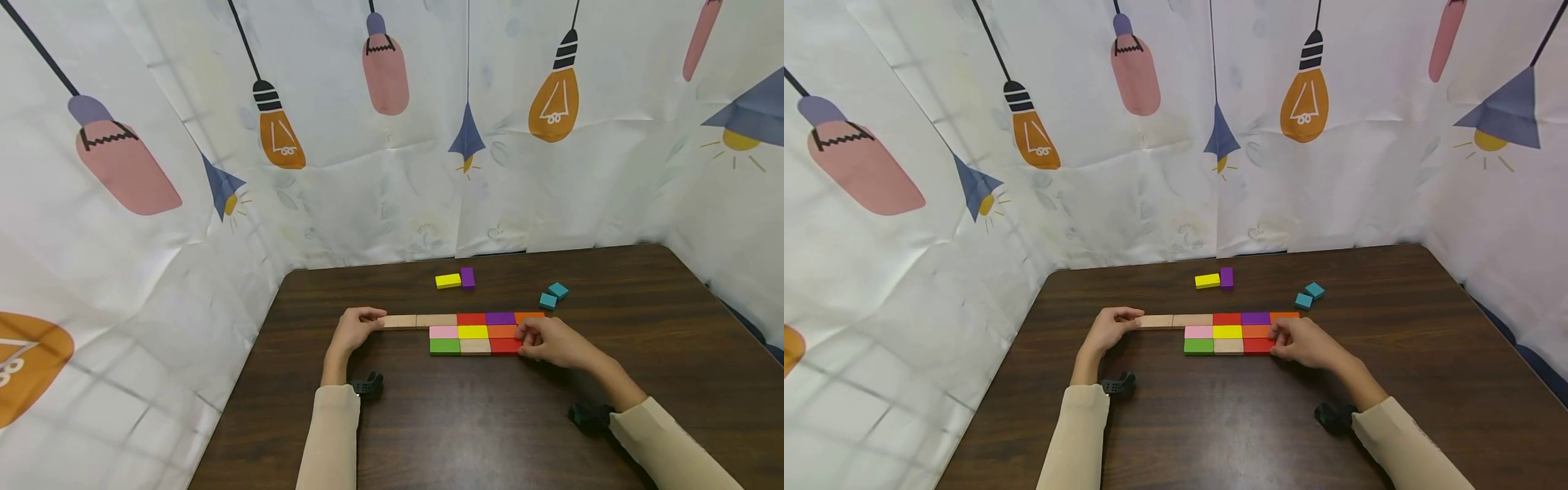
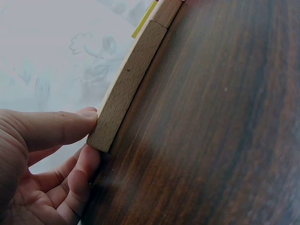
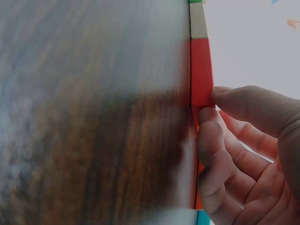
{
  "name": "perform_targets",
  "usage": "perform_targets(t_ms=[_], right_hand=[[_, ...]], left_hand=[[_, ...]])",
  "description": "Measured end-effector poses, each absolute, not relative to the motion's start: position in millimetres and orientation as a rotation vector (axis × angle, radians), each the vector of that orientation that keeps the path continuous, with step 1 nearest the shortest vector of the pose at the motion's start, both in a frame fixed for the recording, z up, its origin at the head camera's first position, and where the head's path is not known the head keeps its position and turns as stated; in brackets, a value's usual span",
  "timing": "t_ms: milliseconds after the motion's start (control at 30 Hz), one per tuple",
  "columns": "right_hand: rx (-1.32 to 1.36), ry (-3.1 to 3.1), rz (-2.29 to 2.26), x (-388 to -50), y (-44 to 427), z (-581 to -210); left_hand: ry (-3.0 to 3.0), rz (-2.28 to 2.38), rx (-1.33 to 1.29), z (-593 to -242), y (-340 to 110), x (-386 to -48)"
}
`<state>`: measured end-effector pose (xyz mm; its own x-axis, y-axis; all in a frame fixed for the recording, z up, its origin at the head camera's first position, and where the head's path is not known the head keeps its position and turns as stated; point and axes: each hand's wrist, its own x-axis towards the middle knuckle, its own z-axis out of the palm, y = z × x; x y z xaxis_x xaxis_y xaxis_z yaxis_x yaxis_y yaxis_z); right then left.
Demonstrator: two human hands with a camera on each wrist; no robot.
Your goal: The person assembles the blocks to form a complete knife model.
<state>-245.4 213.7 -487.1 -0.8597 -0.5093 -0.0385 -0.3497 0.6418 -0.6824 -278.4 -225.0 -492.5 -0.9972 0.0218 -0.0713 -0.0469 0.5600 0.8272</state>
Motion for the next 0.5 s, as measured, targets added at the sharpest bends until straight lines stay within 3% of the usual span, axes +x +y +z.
perform_targets(t_ms=[500], right_hand=[[-0.735,2.639,-1.023,-244.3,213.9,-486.6]], left_hand=[[2.705,1.447,-0.021,-492.1,-225.2,-278.2]])
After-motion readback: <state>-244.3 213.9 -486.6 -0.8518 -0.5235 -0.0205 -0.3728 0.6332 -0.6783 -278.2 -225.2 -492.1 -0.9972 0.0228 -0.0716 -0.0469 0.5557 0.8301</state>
